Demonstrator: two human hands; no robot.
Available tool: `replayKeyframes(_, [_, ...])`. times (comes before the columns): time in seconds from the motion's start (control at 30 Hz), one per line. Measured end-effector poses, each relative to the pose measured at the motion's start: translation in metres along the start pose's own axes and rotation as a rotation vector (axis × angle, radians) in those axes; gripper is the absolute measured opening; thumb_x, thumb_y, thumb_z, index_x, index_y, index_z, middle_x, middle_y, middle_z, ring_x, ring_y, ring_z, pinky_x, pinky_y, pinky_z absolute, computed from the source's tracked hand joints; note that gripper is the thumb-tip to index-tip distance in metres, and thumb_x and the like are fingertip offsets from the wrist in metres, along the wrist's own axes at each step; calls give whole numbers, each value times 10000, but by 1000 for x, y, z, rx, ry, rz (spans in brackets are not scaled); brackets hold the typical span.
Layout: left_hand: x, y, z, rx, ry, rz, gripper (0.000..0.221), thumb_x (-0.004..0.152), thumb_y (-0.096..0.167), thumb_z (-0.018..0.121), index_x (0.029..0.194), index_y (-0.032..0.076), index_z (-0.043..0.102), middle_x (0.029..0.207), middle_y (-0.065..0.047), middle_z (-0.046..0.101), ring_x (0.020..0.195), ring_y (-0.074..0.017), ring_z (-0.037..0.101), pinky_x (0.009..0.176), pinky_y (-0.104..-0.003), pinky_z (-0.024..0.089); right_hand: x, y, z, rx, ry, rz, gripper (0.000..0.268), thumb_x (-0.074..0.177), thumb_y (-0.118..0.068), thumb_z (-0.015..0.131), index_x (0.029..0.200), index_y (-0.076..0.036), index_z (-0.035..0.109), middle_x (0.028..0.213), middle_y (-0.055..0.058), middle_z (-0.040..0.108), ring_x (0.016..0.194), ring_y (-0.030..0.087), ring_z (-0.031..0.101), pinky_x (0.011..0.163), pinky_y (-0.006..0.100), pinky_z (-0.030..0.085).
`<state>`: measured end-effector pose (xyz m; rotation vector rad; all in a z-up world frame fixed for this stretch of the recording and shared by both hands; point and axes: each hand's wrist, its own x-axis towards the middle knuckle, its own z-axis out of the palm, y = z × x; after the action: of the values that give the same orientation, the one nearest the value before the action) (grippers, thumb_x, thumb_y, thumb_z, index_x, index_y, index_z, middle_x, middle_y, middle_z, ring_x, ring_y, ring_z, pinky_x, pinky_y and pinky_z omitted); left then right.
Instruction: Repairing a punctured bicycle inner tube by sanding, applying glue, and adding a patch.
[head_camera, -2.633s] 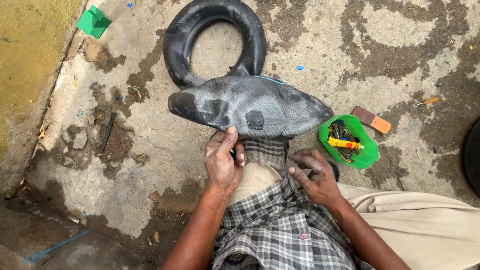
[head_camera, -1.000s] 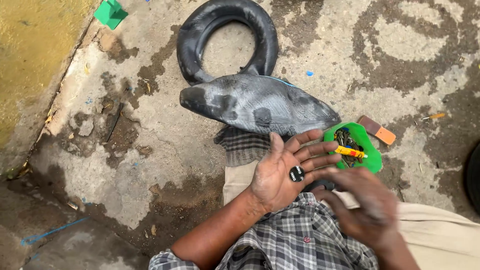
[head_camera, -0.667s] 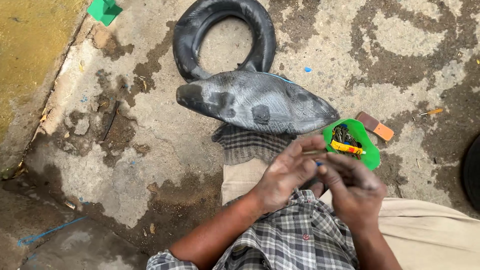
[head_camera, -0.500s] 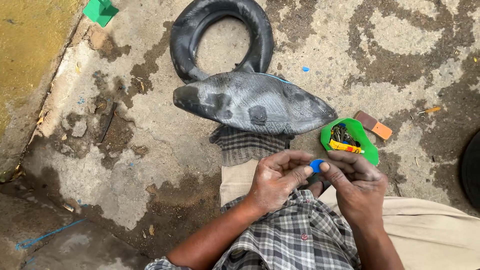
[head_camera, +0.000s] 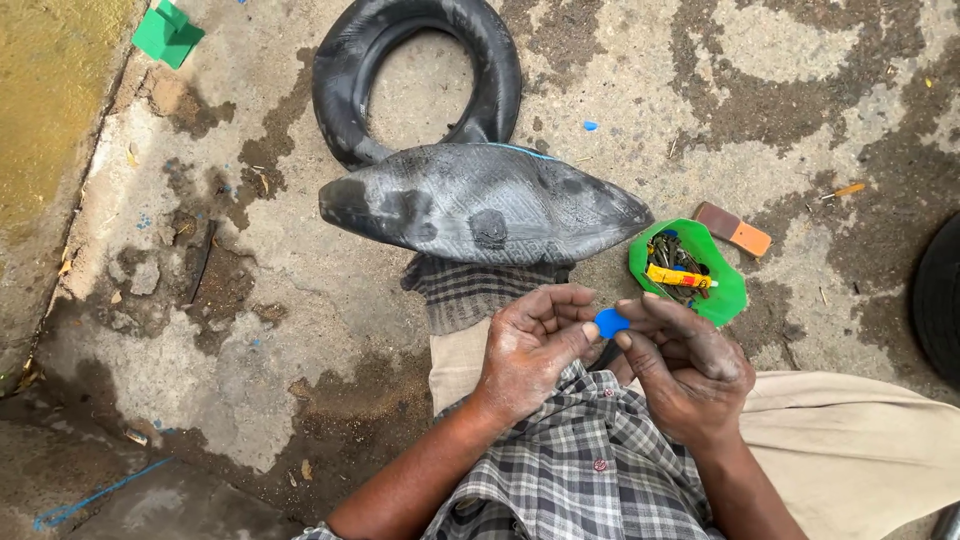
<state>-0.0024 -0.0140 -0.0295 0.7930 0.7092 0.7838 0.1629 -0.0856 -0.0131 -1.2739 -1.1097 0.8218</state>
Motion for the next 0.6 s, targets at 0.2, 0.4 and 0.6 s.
replayKeyframes(0.2, [0,-5,3,58,23,110,339,958,-68,685,1287,-67,601,1104,-133,704,1002,-129,700,889,-265,619,0,-3,7,-5,41,-10,457,903,120,704,1336,48,577,1210,177,669,1022,197,732,792,302,650])
replayKeyframes(0.4, [-1,4,6,164,39,80,342,942,-54,683,1276,-62,607,1092,-128,712,993,-136,709,857,-262,622,-2,-2,6,-165,55,-36,428,894,104,725,1303,41,615,1174,146,662,1016,175,725,812,275,643])
replayKeyframes(0.6, [2,-7,6,105,59,133,365,929,-79,707,1277,-80,595,1083,-139,703,1009,-140,702,913,-268,616,7,-15,8,-375,61,-187,461,872,31,784,1301,6,618,1112,142,720,992,181,736,787,262,631])
